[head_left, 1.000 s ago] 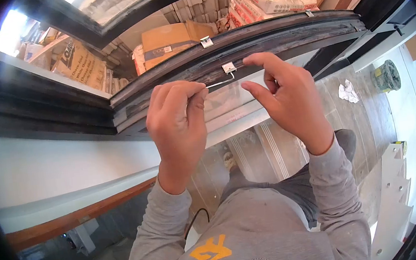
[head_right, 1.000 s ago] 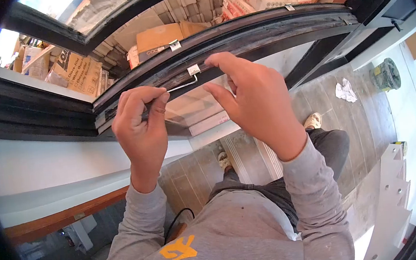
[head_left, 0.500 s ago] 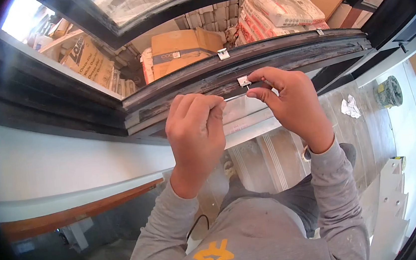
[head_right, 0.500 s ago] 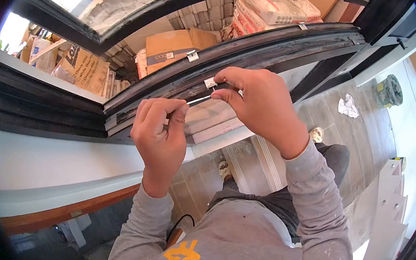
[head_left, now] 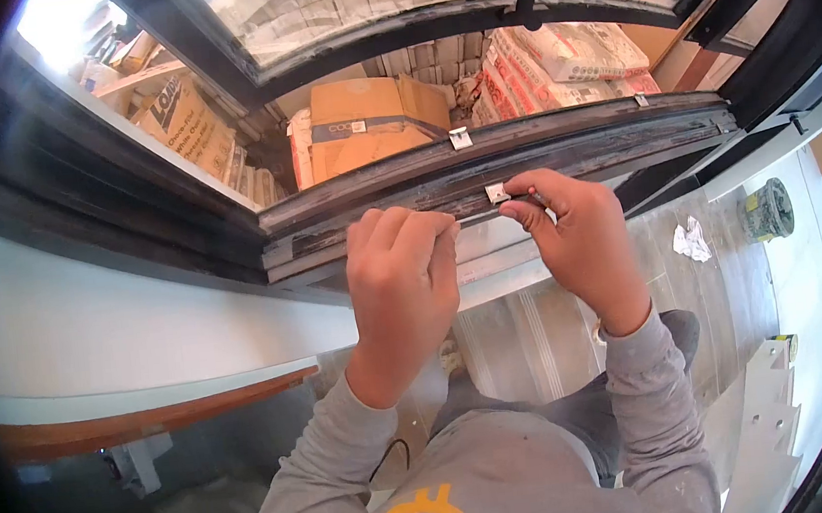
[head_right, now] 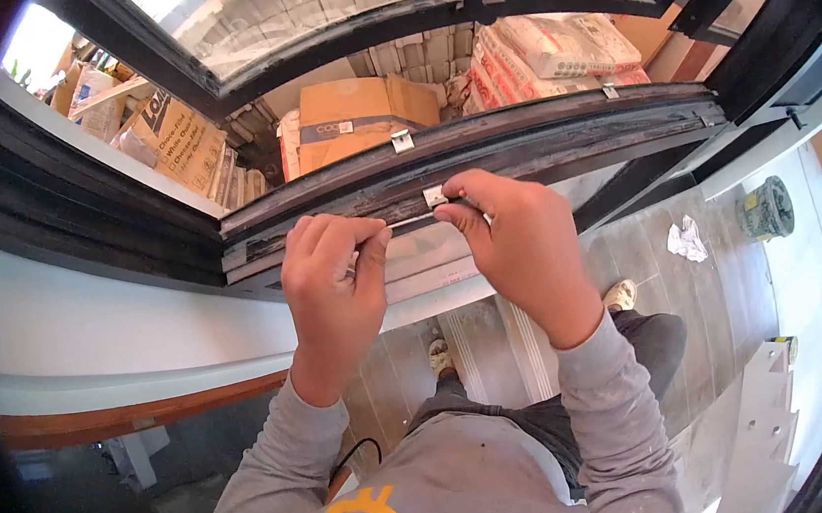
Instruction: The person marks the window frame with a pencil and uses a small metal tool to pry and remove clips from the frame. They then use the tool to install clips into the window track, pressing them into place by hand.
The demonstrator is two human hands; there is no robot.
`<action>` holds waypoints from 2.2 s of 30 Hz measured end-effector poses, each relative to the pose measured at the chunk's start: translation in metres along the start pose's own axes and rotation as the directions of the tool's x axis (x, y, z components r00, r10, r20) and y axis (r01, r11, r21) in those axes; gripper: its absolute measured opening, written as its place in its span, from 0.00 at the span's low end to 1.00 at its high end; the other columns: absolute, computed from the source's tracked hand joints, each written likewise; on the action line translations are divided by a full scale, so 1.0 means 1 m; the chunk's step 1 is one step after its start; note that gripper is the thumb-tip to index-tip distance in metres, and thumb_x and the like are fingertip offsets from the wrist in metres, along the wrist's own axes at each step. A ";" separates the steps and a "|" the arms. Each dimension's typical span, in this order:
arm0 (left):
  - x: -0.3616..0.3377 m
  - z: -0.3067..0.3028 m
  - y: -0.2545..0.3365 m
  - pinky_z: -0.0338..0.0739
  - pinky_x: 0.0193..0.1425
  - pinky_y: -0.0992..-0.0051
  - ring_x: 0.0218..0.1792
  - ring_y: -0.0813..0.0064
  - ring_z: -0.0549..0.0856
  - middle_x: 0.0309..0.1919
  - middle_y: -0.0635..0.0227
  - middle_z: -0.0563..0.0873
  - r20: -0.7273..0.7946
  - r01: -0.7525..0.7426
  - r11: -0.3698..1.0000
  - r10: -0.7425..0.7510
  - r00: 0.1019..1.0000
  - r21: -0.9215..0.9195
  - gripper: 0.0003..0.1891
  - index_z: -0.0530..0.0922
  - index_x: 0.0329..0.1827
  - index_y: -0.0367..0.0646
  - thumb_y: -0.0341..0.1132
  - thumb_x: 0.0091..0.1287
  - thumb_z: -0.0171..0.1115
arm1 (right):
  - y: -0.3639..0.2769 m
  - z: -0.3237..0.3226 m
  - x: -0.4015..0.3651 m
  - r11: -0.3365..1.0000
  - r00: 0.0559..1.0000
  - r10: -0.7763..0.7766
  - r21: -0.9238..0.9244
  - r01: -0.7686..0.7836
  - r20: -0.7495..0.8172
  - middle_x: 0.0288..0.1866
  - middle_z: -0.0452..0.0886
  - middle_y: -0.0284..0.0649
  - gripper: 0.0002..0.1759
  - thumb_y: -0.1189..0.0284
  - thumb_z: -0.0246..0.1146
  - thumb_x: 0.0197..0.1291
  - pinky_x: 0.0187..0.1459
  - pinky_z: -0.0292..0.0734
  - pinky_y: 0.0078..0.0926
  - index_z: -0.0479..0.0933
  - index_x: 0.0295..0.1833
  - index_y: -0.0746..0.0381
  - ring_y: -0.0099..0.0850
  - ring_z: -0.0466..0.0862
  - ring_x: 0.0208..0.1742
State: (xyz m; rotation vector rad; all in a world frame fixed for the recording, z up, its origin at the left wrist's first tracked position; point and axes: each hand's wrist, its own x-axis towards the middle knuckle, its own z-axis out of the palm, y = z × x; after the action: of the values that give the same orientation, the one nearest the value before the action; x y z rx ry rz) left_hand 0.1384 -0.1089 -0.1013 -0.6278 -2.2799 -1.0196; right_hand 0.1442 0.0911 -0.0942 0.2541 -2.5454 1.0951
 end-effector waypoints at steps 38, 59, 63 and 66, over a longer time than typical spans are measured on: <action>0.005 0.001 0.020 0.72 0.24 0.84 0.21 0.83 0.82 0.31 0.63 0.89 0.170 0.526 0.800 -0.497 0.851 -0.290 0.09 0.82 0.45 0.34 0.34 0.77 0.67 | 0.021 0.016 -0.009 0.997 0.985 -0.060 0.039 0.067 -0.161 0.29 0.84 0.46 0.09 0.67 0.71 0.62 0.34 0.77 0.46 0.81 0.41 0.59 0.51 0.86 0.34; 0.017 0.004 0.017 0.76 0.26 0.80 0.22 0.79 0.84 0.28 0.62 0.88 0.138 0.482 0.821 -0.463 0.876 -0.306 0.11 0.83 0.44 0.32 0.35 0.76 0.67 | 0.023 -0.023 -0.014 0.771 0.996 0.043 0.632 -0.082 0.076 0.25 0.83 0.53 0.14 0.74 0.71 0.60 0.29 0.75 0.35 0.81 0.46 0.73 0.43 0.84 0.25; 0.023 0.005 0.020 0.75 0.25 0.81 0.21 0.79 0.83 0.27 0.63 0.88 0.125 0.485 0.834 -0.469 0.874 -0.263 0.11 0.83 0.44 0.33 0.35 0.75 0.68 | 0.015 -0.028 -0.008 0.799 0.974 0.113 0.564 -0.208 0.198 0.24 0.83 0.53 0.13 0.74 0.70 0.63 0.30 0.74 0.34 0.82 0.46 0.74 0.40 0.83 0.24; 0.024 0.004 0.022 0.74 0.24 0.81 0.21 0.80 0.83 0.26 0.64 0.87 0.116 0.495 0.840 -0.481 0.869 -0.223 0.11 0.84 0.45 0.35 0.36 0.74 0.70 | 0.011 -0.025 -0.006 0.815 0.963 0.174 0.519 -0.258 0.206 0.24 0.83 0.53 0.12 0.74 0.70 0.64 0.30 0.74 0.33 0.83 0.44 0.74 0.40 0.82 0.24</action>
State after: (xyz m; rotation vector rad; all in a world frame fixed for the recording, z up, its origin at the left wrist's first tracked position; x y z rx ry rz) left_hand 0.1330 -0.0879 -0.0767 -0.1555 -2.4424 -1.5623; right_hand 0.1526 0.1171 -0.0873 0.1917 -2.3664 1.9547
